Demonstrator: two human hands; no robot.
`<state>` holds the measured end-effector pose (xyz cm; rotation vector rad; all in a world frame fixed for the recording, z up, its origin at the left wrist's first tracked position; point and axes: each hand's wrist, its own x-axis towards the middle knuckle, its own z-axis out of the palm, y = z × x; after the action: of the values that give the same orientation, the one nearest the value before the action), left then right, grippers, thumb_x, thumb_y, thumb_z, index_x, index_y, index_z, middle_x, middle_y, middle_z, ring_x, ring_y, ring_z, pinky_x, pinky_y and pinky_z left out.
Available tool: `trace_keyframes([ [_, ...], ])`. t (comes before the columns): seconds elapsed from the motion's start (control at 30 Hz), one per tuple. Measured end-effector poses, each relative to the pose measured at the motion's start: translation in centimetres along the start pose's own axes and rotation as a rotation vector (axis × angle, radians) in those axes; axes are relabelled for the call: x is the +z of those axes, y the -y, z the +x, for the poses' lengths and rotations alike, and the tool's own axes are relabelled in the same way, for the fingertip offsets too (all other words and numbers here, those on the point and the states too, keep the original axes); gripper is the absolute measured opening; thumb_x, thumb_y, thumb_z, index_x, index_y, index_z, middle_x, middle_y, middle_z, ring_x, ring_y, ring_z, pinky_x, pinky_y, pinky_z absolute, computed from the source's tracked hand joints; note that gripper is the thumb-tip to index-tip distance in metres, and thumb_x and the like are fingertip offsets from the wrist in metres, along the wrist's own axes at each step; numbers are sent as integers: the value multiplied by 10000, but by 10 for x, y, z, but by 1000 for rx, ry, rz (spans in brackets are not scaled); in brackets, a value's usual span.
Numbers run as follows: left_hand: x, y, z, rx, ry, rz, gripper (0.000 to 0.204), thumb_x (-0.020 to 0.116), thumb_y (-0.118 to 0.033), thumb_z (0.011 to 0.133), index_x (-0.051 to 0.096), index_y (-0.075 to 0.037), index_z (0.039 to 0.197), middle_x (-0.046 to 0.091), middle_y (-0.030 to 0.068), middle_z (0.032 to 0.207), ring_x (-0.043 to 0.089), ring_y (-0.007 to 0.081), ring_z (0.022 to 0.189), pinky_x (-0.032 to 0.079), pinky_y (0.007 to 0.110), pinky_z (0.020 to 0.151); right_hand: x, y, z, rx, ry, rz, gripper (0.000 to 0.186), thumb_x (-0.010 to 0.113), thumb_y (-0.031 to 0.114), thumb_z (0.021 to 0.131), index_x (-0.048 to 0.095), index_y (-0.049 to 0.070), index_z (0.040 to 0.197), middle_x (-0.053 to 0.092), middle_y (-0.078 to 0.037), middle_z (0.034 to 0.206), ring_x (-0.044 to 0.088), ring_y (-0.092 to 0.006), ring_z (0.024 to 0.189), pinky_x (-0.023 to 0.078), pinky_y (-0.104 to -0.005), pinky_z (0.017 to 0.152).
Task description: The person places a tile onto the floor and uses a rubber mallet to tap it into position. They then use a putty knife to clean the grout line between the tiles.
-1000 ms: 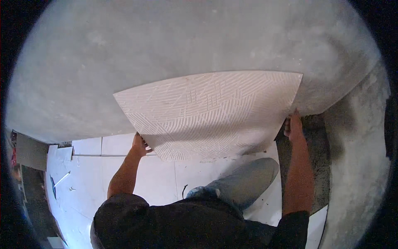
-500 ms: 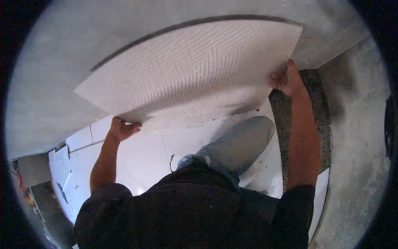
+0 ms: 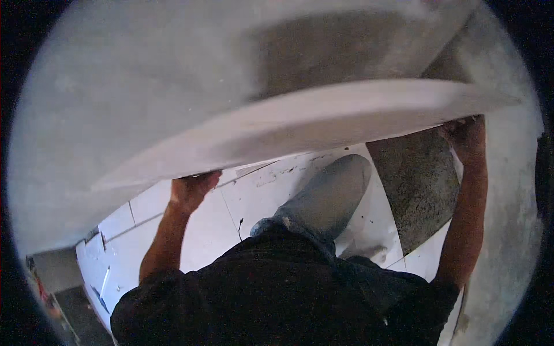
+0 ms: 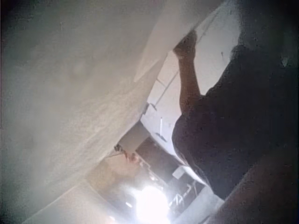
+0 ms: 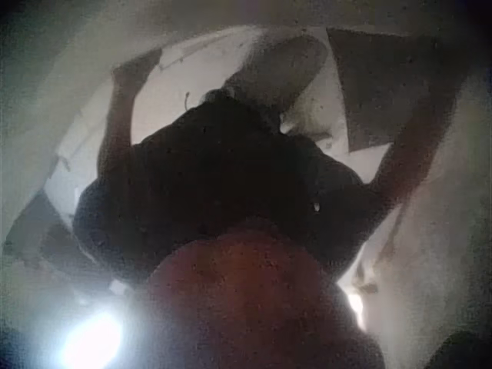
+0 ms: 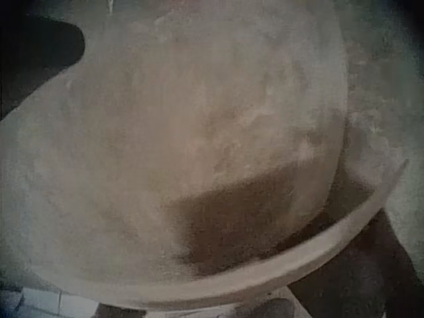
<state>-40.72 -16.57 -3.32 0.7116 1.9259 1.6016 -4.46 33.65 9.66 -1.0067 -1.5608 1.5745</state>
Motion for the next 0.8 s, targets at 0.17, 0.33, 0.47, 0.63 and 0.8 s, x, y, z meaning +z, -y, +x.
trace_keyframes([
  [0.17, 57, 45, 52, 415, 295, -215, 303, 650, -211, 819, 569, -21, 1040, 611, 149, 973, 581, 208, 932, 479, 319, 758, -125, 44, -94, -112, -103, -201, 497, 532, 482, 892, 514, 77, 1179, 579, -114, 1062, 540, -219, 976, 461, -362, 823],
  [0.33, 147, -3, 137, 343, 750, -279, 566, 598, -133, 766, 472, -6, 1303, 563, 178, 1125, 540, 234, 1038, 424, 304, 885, -221, 62, -234, -46, -16, -221, 479, 555, 432, 891, 538, 62, 1194, 589, -120, 1084, 479, -209, 1109, 394, -371, 918],
  [0.47, 234, -62, 180, -229, 718, 99, 795, 594, -183, 752, 253, -6, 1449, 439, 203, 1341, 465, 249, 1182, 379, 315, 969, -245, 44, -304, 260, -218, -468, 531, 564, 455, 889, 539, 62, 1245, 590, -145, 1149, 409, -211, 1242, 289, -388, 1048],
  [0.63, 323, -111, 242, -245, 916, 412, 659, 605, -261, 806, 395, 38, 1355, 591, 189, 1115, 583, 261, 993, 447, 340, 870, -218, 5, -316, 714, -433, -889, 737, 577, 560, 847, 463, -7, 1304, 550, -220, 1233, 534, -278, 1134, 390, -414, 997],
  [0.8, 403, -109, 260, 17, 975, 652, 571, 608, -286, 822, 469, 34, 1274, 609, 163, 1069, 589, 236, 939, 470, 352, 812, -223, -73, -337, 744, -558, -522, 739, 632, 599, 784, 611, -98, 1025, 653, -238, 951, 654, -293, 867, 506, -401, 804],
])
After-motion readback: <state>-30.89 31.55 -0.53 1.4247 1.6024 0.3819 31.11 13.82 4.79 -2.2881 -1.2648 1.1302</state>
